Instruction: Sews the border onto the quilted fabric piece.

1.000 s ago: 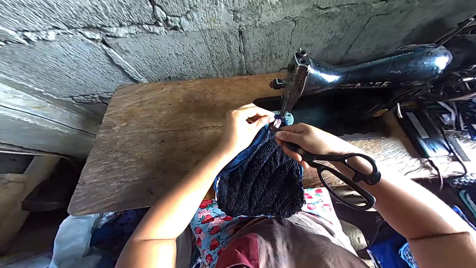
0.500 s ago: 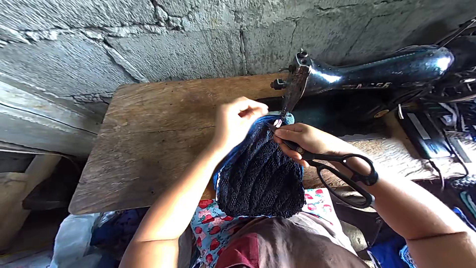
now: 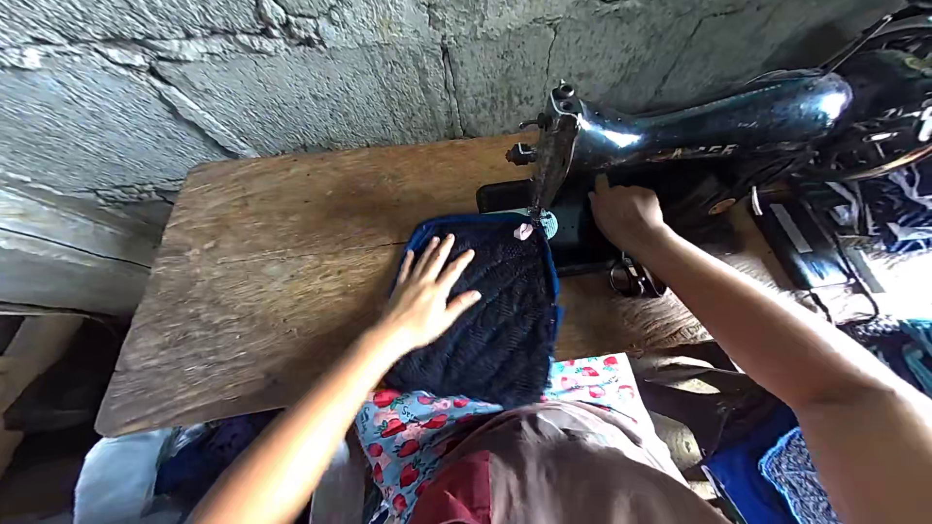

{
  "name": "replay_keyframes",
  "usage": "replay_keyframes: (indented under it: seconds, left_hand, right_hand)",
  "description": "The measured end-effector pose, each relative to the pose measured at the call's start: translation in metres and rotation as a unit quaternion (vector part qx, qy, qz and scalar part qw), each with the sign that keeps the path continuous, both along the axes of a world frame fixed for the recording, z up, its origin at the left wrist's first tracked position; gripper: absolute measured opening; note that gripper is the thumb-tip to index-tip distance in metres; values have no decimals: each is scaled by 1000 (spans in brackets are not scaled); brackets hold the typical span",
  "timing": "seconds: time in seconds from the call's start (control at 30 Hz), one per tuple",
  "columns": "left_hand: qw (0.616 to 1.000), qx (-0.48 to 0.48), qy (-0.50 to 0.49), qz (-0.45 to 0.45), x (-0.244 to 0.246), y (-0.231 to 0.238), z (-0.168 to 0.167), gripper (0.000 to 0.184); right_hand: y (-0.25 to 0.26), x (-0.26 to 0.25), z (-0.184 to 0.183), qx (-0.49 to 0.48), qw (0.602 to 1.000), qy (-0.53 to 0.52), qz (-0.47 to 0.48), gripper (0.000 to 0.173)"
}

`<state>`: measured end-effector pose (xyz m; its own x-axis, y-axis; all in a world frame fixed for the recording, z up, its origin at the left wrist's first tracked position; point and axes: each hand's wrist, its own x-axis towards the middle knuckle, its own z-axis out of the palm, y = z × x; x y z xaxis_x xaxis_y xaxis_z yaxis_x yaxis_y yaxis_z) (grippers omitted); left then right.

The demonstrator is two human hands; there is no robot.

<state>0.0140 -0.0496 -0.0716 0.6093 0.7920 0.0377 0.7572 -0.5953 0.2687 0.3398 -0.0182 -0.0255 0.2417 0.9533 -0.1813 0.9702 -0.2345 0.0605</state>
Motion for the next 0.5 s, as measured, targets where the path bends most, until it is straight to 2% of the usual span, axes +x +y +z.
replay_keyframes:
  seconds: [0.07,0.13,0.2,0.23,0.33,0.4,0.47,0.5]
  left_hand:
    - [999,25,17,-24,-19,33,4,59]
    - [998,62,1,-9,-17,35,17,44]
    - [993,91,-74,-7,8,5,26,27]
    - [989,98,-109,-14,24,-17,24,24]
    - [987,82,-136,1,64,-70,12,30]
    - [987,86,-117,70,84,-79,7,39]
    - [982,84,-94,142,103,-76,9,45]
    - [979,81,-85,168,111,-73,10,46]
  right_hand:
    - [10,-3,-2,2,1000,2,-12,50]
    - [17,-4,-4,5,1000,4,-18,53]
    - [20,-2,-4,16,1000,-5,-17,52]
    - [17,-2,-4,25,1000,-6,-10,49]
    - [-12,-6,7,97,992,45,72,35]
    - [-32,-5,0,188,948,140,213,21]
    - [-34,-3,-20,258,866,232,361,13]
    - [-31,-4,-28,276,833,255,407,14]
